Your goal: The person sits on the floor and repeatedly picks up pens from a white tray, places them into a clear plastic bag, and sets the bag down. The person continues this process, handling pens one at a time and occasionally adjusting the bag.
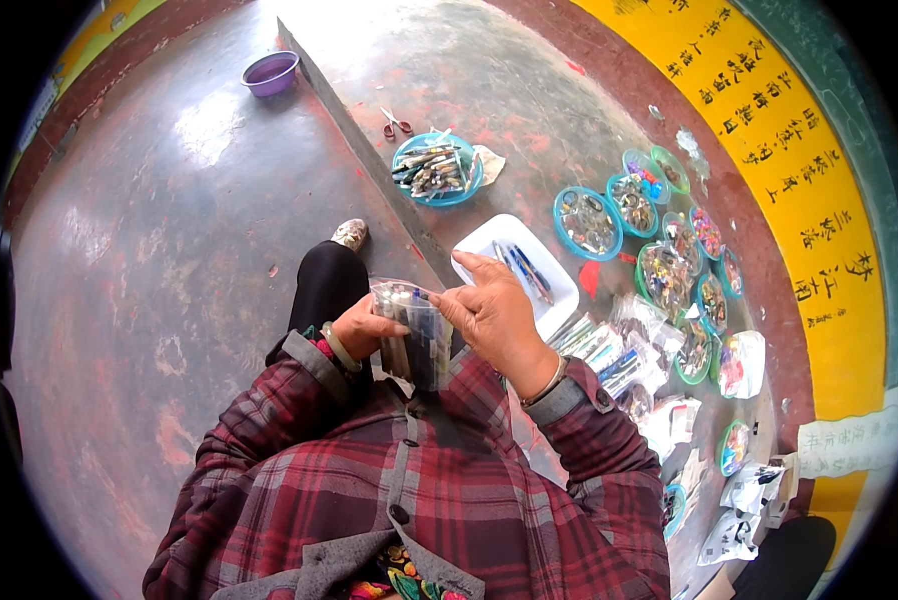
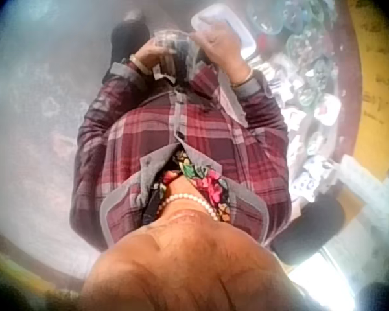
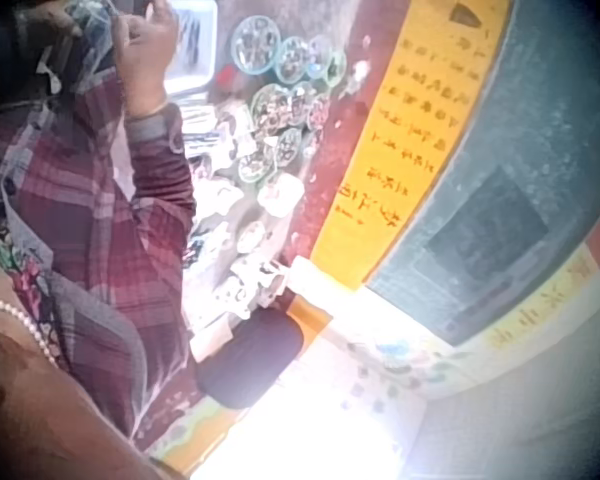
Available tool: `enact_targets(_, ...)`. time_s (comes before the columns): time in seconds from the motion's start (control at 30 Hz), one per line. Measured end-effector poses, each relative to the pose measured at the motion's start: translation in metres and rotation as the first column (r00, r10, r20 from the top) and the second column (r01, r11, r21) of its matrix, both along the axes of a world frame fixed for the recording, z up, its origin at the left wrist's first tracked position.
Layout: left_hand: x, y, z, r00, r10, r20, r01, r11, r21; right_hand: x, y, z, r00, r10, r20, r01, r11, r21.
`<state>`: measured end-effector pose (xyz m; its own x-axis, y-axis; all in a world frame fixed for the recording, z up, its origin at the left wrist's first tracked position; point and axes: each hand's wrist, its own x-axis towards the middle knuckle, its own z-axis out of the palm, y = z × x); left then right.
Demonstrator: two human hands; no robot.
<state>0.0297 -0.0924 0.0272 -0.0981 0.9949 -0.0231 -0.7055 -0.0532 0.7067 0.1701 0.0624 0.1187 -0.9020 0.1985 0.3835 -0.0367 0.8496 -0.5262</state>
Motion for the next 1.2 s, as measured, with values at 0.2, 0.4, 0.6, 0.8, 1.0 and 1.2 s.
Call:
enact_targets(0.2, 0.001, 0.0, -0.009, 0.998, 0.05, 0.041, -0.051, 0.999, 0.009, 0.005, -0.008, 0.011, 0.995, 0.101, -0.023, -0.087, 0.935, 0.345)
enact_targets(0.4, 0.001, -0.001, -0.014, 0.996, 0.081, -0.032, -0.081, 0.997, 0.018, 0.013, 0.006, 0.011, 0.992, -0.107, 0.063, 0.124, 0.867, -0.482)
enact_targets(0.6, 0.001, -0.002, -0.006, 0.99, 0.092, -0.105, -0.088, 0.995, 0.043, 0.026, -0.005, -0.022, 0.98, -0.057, 0.189, 0.193, 0.475, -0.859)
enact_targets(0.8, 0.005, -0.003, -0.006, 0.969, 0.093, -0.229, -0.09, 0.996, 0.024, 0.028, -0.022, -0.028, 0.981, -0.179, 0.077, 0.165, 0.551, -0.818)
enact_targets(1.0, 0.004, -0.004, 0.003, 0.982, 0.037, -0.186, -0.039, 0.999, -0.006, 0.028, -0.031, -0.015, 0.965, -0.216, -0.148, 0.09, 0.806, -0.585)
enact_targets(1.2, 0.009, -0.002, -0.003, 0.997, 0.005, -0.082, -0.003, 1.0, 0.031, 0.033, -0.036, 0.001, 0.973, -0.203, -0.108, 0.1, 0.798, -0.594)
